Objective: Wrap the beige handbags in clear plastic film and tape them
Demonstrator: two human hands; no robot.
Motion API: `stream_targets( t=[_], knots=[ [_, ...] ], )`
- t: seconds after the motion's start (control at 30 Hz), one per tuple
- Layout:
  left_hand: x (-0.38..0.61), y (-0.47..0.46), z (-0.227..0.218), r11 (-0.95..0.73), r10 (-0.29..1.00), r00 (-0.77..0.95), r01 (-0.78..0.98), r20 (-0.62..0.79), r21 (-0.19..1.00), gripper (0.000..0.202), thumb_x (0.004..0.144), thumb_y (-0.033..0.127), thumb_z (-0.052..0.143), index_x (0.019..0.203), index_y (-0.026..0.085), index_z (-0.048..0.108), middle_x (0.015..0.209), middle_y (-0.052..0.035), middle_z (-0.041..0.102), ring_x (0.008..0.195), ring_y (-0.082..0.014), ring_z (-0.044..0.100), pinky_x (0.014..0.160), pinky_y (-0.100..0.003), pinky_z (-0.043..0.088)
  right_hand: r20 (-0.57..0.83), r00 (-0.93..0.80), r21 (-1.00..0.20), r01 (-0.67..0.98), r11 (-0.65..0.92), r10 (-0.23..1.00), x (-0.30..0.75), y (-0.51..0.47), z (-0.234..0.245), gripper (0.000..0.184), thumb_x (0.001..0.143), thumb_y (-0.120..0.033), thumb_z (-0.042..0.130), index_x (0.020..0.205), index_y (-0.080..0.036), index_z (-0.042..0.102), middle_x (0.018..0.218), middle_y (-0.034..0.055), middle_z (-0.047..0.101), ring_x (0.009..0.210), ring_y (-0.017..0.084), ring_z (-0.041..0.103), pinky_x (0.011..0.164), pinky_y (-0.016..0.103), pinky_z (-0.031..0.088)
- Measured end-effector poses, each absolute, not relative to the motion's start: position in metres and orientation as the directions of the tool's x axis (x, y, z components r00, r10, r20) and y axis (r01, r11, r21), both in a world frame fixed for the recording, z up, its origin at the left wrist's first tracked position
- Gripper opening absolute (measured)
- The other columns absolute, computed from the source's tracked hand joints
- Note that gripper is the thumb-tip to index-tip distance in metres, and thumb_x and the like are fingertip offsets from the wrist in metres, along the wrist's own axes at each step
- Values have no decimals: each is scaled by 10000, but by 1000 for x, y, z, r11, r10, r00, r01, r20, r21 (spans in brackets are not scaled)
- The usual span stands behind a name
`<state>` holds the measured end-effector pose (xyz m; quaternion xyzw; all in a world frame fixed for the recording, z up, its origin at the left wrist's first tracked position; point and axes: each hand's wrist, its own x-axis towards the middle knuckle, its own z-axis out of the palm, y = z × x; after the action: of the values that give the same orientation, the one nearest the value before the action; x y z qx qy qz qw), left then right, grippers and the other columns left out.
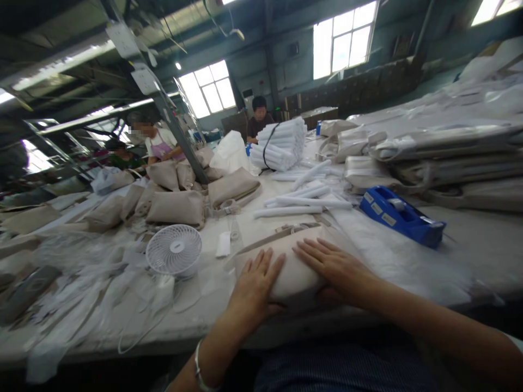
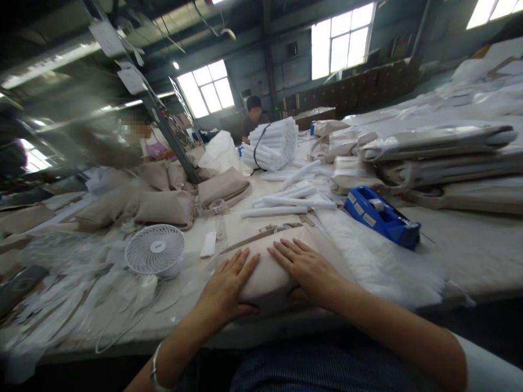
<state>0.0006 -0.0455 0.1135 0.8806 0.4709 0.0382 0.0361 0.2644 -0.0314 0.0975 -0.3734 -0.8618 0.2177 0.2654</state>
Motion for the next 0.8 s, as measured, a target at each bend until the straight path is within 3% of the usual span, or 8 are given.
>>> stream_targets(
  t=[0.17,0.27,0.37,0.5,0.63,0.73,0.8],
  knots=[
    [4,-24,99,-485,874,481,872,66,64,1038,663,299,856,1544,254,309,1582,-138,346,1448,-346,355,1150,-554,377,220,-588,-408,669,621,778,255,7,99,993,541,-137,836,1470,-189,491,1475,174,495,1326,400,498,1120,540,397],
    [5,-19,84,-453,884,442,891,155,43,950,711,178,770,1538,301,320,1589,-80,342,1444,-316,371,1153,-524,389,253,-587,-300,708,639,769,250,17,89,908,572,-55,739,1442,-207,528,1439,137,541,1280,356,559,1078,489,471],
    [6,-23,56,-450,846,430,893,316,-11,906,733,36,638,1528,347,333,1580,-27,353,1418,-270,423,1122,-468,449,384,-577,-169,724,669,721,251,14,60,828,659,9,587,1443,-252,525,1425,66,558,1245,284,599,1033,422,529],
    [11,-33,14,-426,682,415,895,603,-134,771,812,-20,478,1492,337,412,1505,-5,478,1336,-234,530,1023,-394,540,622,-505,-26,750,661,598,255,-1,17,748,819,58,407,1482,-286,463,1417,-2,568,1236,204,607,1010,346,551],
    [14,-28,-19,-412,448,407,884,796,-220,543,935,85,398,1415,298,538,1381,-11,615,1245,-233,609,992,-359,546,719,-494,80,757,649,488,256,-7,-2,674,900,23,358,1501,-272,429,1415,-23,568,1220,169,617,998,271,545],
    [5,-13,-30,-453,281,414,853,866,-261,475,982,149,355,1381,277,578,1279,-10,689,1171,-203,657,980,-316,545,743,-519,142,739,659,422,258,-1,-4,667,891,9,349,1489,-269,451,1399,-40,580,1191,152,635,960,227,554],
    [-8,-6,-29,-463,270,455,834,849,-300,486,988,145,320,1392,251,568,1247,-22,708,1141,-186,674,941,-288,560,746,-537,170,725,667,394,260,3,-4,668,875,-3,359,1479,-266,467,1386,-46,591,1172,149,647,930,212,567]
  ],
)
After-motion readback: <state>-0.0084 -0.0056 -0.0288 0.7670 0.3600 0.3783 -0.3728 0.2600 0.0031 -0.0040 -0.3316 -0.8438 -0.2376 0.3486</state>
